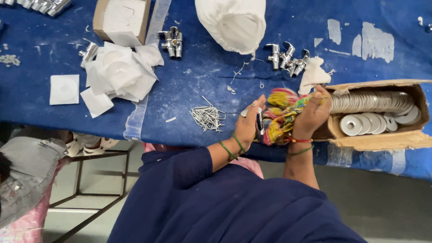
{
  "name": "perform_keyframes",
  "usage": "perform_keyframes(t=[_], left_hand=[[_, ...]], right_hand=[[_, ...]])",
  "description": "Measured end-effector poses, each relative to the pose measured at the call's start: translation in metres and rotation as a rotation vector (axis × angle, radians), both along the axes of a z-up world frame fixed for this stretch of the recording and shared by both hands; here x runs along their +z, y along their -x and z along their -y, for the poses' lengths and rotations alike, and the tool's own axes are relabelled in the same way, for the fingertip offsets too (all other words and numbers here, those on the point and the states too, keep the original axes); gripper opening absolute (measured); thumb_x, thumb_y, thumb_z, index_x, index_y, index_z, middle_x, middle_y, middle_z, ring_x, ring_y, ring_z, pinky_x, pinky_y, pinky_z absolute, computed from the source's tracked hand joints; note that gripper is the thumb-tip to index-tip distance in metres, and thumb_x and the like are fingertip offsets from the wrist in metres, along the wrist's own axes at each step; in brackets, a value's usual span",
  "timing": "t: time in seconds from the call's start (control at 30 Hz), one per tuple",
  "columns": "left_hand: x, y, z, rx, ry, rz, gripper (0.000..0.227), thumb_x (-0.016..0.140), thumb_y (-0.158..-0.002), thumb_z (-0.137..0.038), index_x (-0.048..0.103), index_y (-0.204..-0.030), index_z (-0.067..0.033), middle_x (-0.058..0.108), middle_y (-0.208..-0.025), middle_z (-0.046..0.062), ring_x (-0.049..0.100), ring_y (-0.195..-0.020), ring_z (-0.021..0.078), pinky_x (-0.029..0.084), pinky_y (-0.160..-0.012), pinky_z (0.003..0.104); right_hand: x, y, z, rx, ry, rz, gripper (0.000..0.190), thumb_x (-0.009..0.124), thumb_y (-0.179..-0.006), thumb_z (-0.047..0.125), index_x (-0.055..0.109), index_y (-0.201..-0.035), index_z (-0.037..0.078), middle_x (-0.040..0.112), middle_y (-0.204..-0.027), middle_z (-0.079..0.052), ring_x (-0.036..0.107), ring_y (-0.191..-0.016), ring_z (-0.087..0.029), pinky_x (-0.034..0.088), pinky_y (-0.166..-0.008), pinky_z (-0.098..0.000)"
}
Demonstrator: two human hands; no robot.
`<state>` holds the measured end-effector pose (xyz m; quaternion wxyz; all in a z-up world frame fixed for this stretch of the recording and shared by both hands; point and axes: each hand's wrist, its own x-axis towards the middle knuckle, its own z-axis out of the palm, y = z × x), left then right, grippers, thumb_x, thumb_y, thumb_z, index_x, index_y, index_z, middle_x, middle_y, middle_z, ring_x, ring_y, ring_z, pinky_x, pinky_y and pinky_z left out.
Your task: The person wipes small metal hardware pieces with a colorful cloth on a blue workbench. They handle the items one at a time, rubbing each piece and placing it back on the table. The person also folds small white paper packets and handles metal washers and nails during the process.
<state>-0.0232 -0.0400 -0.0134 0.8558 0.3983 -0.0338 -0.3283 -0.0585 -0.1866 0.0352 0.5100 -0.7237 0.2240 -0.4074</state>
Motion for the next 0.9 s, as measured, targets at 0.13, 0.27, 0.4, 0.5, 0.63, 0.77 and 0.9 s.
perform_keyframes(t=[0.13,0.27,0.4,0.5,0.63,0.77,0.9], left_hand=[[-0.003,0.004,-0.001,0.085,-0.138,0.193,0.06,0.036,-0.11,-0.037,0.035,-0.157,0.0003,0.043,-0.159,0.013,0.042,-0.142,0.0183,0.032,-0.116,0.03],[-0.002,0.0,0.0,0.092,0.169,0.061,0.06,0.032,-0.117,-0.035,0.048,-0.151,0.0113,0.055,-0.145,0.027,0.055,-0.13,0.0309,0.043,-0.112,0.039],[0.001,-0.001,-0.002,0.15,0.005,-0.014,0.057,0.032,-0.111,-0.034,0.043,-0.154,0.0018,0.053,-0.151,0.015,0.053,-0.137,0.0207,0.04,-0.114,0.03],[0.008,0.003,-0.001,0.087,-0.014,-0.034,0.058,0.035,-0.108,-0.03,0.042,-0.156,0.0009,0.054,-0.149,0.013,0.054,-0.132,0.0207,0.042,-0.11,0.03],[0.008,0.012,-0.005,0.068,-0.073,-0.062,0.063,0.038,-0.109,-0.029,0.026,-0.166,-0.0075,0.057,-0.146,0.016,0.049,-0.117,0.0171,0.04,-0.105,0.03],[-0.001,0.014,-0.005,0.101,-0.245,-0.156,0.065,0.04,-0.113,-0.028,0.027,-0.172,-0.0029,0.025,-0.131,0.051,0.034,-0.101,0.0247,0.043,-0.101,0.031],[-0.001,0.011,-0.008,0.197,-0.101,0.174,0.061,0.033,-0.112,-0.034,0.036,-0.156,0.0086,0.045,-0.159,0.015,0.041,-0.149,0.0206,0.03,-0.122,0.03]], right_hand=[[0.007,0.017,-0.047,0.41,-0.005,0.05,0.047,0.042,-0.114,0.024,0.039,-0.151,-0.005,0.052,-0.145,-0.01,0.062,-0.12,-0.018,0.054,-0.103,-0.0318],[0.007,0.046,-0.089,0.47,0.154,-0.119,0.042,0.046,-0.113,0.018,0.054,-0.147,-0.006,0.057,-0.15,-0.017,0.053,-0.14,-0.028,0.037,-0.122,-0.0378],[0.005,0.045,-0.084,0.521,0.14,-0.08,0.031,0.065,-0.108,0.018,0.068,-0.133,0.0,0.064,-0.145,-0.018,0.06,-0.14,-0.031,0.042,-0.123,-0.0409],[0.006,0.032,-0.071,0.495,0.519,-0.064,0.043,0.058,-0.108,0.026,0.057,-0.142,-0.001,0.053,-0.147,-0.026,0.05,-0.138,-0.041,0.036,-0.12,-0.0451],[-0.003,0.021,-0.073,0.49,0.563,-0.187,0.037,0.048,-0.11,0.028,0.056,-0.13,-0.002,0.061,-0.12,-0.022,0.06,-0.11,-0.041,0.047,-0.099,-0.0459],[-0.02,0.019,-0.075,0.453,0.367,-0.375,0.036,0.042,-0.11,0.032,0.057,-0.119,0.0,0.064,-0.105,-0.02,0.063,-0.095,-0.036,0.047,-0.082,-0.0422],[-0.027,0.011,-0.067,0.43,0.15,-0.368,0.035,0.039,-0.111,0.031,0.058,-0.112,0.001,0.064,-0.095,-0.018,0.061,-0.084,-0.026,0.049,-0.079,-0.0371]])
